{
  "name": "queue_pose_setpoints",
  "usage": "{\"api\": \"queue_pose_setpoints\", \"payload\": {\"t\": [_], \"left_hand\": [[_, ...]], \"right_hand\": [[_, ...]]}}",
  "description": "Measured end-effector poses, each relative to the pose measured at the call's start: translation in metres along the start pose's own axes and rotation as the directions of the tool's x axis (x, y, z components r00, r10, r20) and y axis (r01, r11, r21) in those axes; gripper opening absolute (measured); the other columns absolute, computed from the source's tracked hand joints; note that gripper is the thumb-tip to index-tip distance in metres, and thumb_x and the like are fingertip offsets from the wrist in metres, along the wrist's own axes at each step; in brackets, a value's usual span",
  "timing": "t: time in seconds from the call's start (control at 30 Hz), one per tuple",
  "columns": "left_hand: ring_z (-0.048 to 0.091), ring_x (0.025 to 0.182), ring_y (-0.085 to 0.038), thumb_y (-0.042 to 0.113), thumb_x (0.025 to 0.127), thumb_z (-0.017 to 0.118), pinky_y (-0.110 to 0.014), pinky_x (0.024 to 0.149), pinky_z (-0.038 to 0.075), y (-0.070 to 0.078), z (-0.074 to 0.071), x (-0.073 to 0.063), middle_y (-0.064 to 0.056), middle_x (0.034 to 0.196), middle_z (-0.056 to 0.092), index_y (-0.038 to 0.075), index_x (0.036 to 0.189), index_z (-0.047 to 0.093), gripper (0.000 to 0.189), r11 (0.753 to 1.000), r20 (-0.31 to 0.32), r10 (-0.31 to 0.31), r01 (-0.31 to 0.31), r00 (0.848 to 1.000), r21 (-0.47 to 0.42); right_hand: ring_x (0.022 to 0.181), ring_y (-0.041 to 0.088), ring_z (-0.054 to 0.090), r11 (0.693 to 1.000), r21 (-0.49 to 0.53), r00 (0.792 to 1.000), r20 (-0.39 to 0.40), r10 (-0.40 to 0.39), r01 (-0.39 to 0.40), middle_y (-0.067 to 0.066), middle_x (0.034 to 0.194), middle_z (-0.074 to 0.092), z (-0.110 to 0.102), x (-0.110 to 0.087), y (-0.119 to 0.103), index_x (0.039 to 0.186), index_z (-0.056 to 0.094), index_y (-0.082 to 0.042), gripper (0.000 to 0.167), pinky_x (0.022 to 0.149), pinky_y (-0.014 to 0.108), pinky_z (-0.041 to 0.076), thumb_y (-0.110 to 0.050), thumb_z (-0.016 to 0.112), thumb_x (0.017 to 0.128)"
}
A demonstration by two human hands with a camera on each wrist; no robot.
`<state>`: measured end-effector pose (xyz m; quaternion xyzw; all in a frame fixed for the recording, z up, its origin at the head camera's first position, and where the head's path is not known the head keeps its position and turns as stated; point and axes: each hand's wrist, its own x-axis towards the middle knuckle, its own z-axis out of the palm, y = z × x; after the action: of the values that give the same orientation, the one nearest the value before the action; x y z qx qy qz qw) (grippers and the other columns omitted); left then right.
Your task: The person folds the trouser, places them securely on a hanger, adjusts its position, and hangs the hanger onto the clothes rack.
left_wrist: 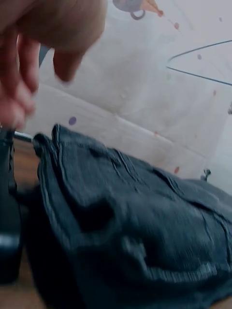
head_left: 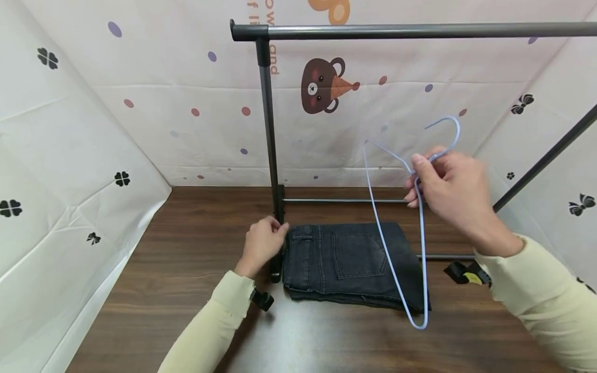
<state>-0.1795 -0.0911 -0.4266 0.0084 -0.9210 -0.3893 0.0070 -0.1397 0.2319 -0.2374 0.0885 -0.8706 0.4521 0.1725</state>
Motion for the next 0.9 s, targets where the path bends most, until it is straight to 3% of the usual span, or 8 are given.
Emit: {"api": "queue_pose_setpoints", "payload": {"t": [0.1, 0.23, 0.33, 0.4, 0.47, 0.57, 0.73, 0.9], "left_hand": [[0.055, 0.055, -0.018, 0.047, 0.104, 0.06, -0.03, 0.051, 0.042, -0.002, 0.005, -0.011, -0.004, 0.066, 0.06, 0.009, 0.083, 0.068, 0.044, 0.993, 0.182, -0.043, 0.022, 0.982, 0.118], [0.053, 0.052, -0.018, 0.052, 0.104, 0.058, -0.03, 0.05, 0.042, 0.002, 0.01, -0.026, -0.003, 0.06, 0.055, 0.008, 0.074, 0.066, 0.053, 0.98, 0.331, -0.052, -0.016, 0.942, 0.2], [0.06, 0.058, -0.022, 0.052, 0.104, 0.059, -0.033, 0.055, 0.048, 0.006, 0.013, -0.035, -0.009, 0.069, 0.063, 0.002, 0.089, 0.069, 0.053, 0.98, 0.385, -0.039, -0.04, 0.922, 0.196], [0.072, 0.079, -0.03, 0.05, 0.104, 0.06, -0.04, 0.069, 0.057, 0.008, 0.016, -0.039, -0.019, 0.092, 0.073, -0.008, 0.112, 0.069, 0.059, 0.984, 0.399, -0.037, -0.038, 0.916, 0.176], [0.072, 0.109, -0.039, 0.046, 0.104, 0.061, -0.048, 0.088, 0.059, 0.007, 0.019, -0.043, -0.03, 0.121, 0.07, -0.015, 0.136, 0.055, 0.069, 0.99, 0.399, -0.048, -0.011, 0.916, 0.143], [0.052, 0.141, -0.045, 0.041, 0.104, 0.062, -0.056, 0.111, 0.049, 0.005, 0.023, -0.046, -0.036, 0.152, 0.049, -0.017, 0.155, 0.031, 0.083, 0.996, 0.379, -0.073, 0.046, 0.922, 0.08], [0.052, 0.14, -0.041, 0.031, 0.102, 0.067, -0.054, 0.109, 0.048, -0.001, 0.029, -0.043, -0.035, 0.154, 0.046, -0.016, 0.157, 0.024, 0.084, 0.975, 0.372, -0.119, 0.179, 0.92, -0.133], [0.048, 0.14, -0.039, 0.025, 0.102, 0.067, -0.052, 0.111, 0.046, -0.007, 0.033, -0.04, -0.033, 0.151, 0.045, -0.016, 0.154, 0.026, 0.077, 0.898, 0.417, -0.113, 0.272, 0.902, -0.345]], "right_hand": [[0.054, 0.008, 0.072, 1.0, -0.016, 1.0, 0.015, 0.021, -0.021, -0.01, 0.069, 0.071, 0.008, -0.011, 0.014, 0.096, 0.064, 0.002, 0.034, 0.053, 0.028, 0.06, -0.026, 0.053, 0.11], [0.058, 0.008, 0.073, 0.999, -0.033, 1.0, 0.019, 0.022, -0.022, 0.006, 0.078, 0.075, 0.024, -0.028, 0.036, 0.099, 0.065, 0.001, 0.032, 0.056, 0.028, 0.061, -0.025, 0.052, 0.111], [0.06, 0.009, 0.074, 0.999, -0.022, 0.999, 0.02, 0.032, -0.031, 0.019, 0.085, 0.075, 0.035, -0.04, 0.052, 0.101, 0.065, 0.0, 0.031, 0.057, 0.028, 0.062, -0.026, 0.051, 0.111], [0.061, 0.01, 0.075, 0.998, -0.004, 0.998, 0.027, 0.061, -0.061, 0.021, 0.087, 0.075, 0.04, -0.047, 0.062, 0.102, 0.065, 0.0, 0.033, 0.058, 0.029, 0.062, -0.027, 0.05, 0.112], [0.062, 0.01, 0.075, 0.994, 0.015, 0.994, 0.035, 0.105, -0.106, 0.023, 0.088, 0.075, 0.045, -0.053, 0.072, 0.104, 0.065, 0.002, 0.035, 0.06, 0.029, 0.062, -0.029, 0.049, 0.112], [0.064, 0.011, 0.076, 0.984, 0.047, 0.984, 0.056, 0.171, -0.173, 0.025, 0.089, 0.075, 0.05, -0.061, 0.089, 0.105, 0.064, 0.004, 0.038, 0.061, 0.028, 0.063, -0.029, 0.048, 0.112], [0.067, 0.011, 0.078, 0.946, 0.123, 0.95, 0.121, 0.287, -0.301, 0.022, 0.088, 0.077, 0.053, -0.07, 0.113, 0.108, 0.061, 0.009, 0.037, 0.065, 0.029, 0.064, -0.025, 0.049, 0.112], [0.065, 0.013, 0.076, 0.9, 0.16, 0.911, 0.147, 0.385, -0.406, 0.01, 0.082, 0.077, 0.051, -0.074, 0.131, 0.112, 0.061, 0.015, 0.035, 0.064, 0.032, 0.064, -0.019, 0.057, 0.108]]}}
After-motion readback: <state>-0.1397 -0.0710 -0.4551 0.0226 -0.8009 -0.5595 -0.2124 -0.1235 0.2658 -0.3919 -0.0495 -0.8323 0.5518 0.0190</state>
